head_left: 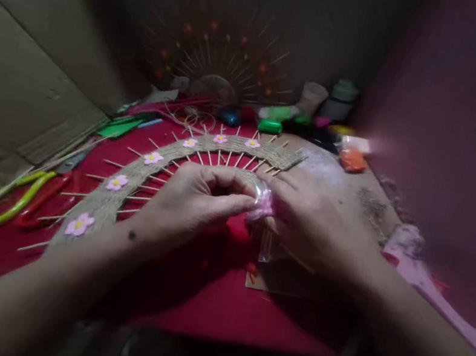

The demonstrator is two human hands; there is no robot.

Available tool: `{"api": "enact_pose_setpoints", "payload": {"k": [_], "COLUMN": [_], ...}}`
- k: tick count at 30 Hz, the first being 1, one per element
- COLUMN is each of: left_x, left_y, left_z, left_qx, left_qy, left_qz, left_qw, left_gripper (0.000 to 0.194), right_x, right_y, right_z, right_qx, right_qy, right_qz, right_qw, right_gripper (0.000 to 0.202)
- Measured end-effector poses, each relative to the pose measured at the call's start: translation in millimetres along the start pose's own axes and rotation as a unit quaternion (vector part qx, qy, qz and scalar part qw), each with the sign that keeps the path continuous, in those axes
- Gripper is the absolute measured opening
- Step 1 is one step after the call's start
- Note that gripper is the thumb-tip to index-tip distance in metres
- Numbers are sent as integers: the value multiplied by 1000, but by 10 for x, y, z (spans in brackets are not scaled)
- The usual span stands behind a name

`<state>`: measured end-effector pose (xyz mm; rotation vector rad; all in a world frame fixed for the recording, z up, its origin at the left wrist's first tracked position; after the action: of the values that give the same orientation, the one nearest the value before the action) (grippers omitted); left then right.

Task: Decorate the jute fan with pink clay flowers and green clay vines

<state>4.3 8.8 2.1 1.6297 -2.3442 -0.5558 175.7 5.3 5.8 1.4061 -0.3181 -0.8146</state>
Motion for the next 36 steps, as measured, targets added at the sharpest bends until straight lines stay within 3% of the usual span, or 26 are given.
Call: {"api": "enact_pose_setpoints", "payload": {"k": [4, 8, 11, 14, 16, 19, 22, 30, 36], "left_x": [12, 36, 50, 43, 31, 16, -4, -7, -57], "left_y": [-28, -77, -102, -56, 12, 114, 151, 105, 125], "left_z": [-20, -31, -34, -24, -7, 14, 35, 56, 100], "left_qx": [-49, -121, -151, -79, 62, 260, 312, 337, 362], "left_qy": [-59, -100, -135, -60, 54, 160, 174, 164, 159], "left_qz": [-71, -73, -107, -98, -19, 77, 80, 58, 31], "left_qw": [995, 985, 973, 990, 996, 949, 931, 925, 918], "left_gripper": [5, 6, 7, 8, 12, 16, 14, 11, 12], "right_x": [10, 11, 17, 24, 25, 22, 21, 12, 19], "right_y": [-34, -3, -12, -60, -91, -117, -123, -86, -95], "right_z": [-31, 3, 8, -31, -77, -153, -194, -156, -156], "right_qx": [15, 39, 31, -10, -28, -22, -23, -20, -9], "right_qy": [18, 24, 27, 42, 44, 18, 11, 1, 7], "right_qz": [-21, -7, -18, -48, -69, -83, -95, -70, -91], "right_qw": [999, 999, 999, 998, 996, 996, 995, 997, 996], "right_gripper": [45, 26, 18, 18, 14, 6, 6, 14, 16]}}
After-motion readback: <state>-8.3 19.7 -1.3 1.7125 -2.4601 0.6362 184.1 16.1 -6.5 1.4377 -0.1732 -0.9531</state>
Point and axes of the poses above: each hand's wrist, its own x-axis away from the middle knuckle, its own y-axis out of the back of the hand, z = x × y, the point moved 1 cm from there along -x, towards the middle knuckle, and after that the axes turned 12 degrees about y, right-handed, at the moved point
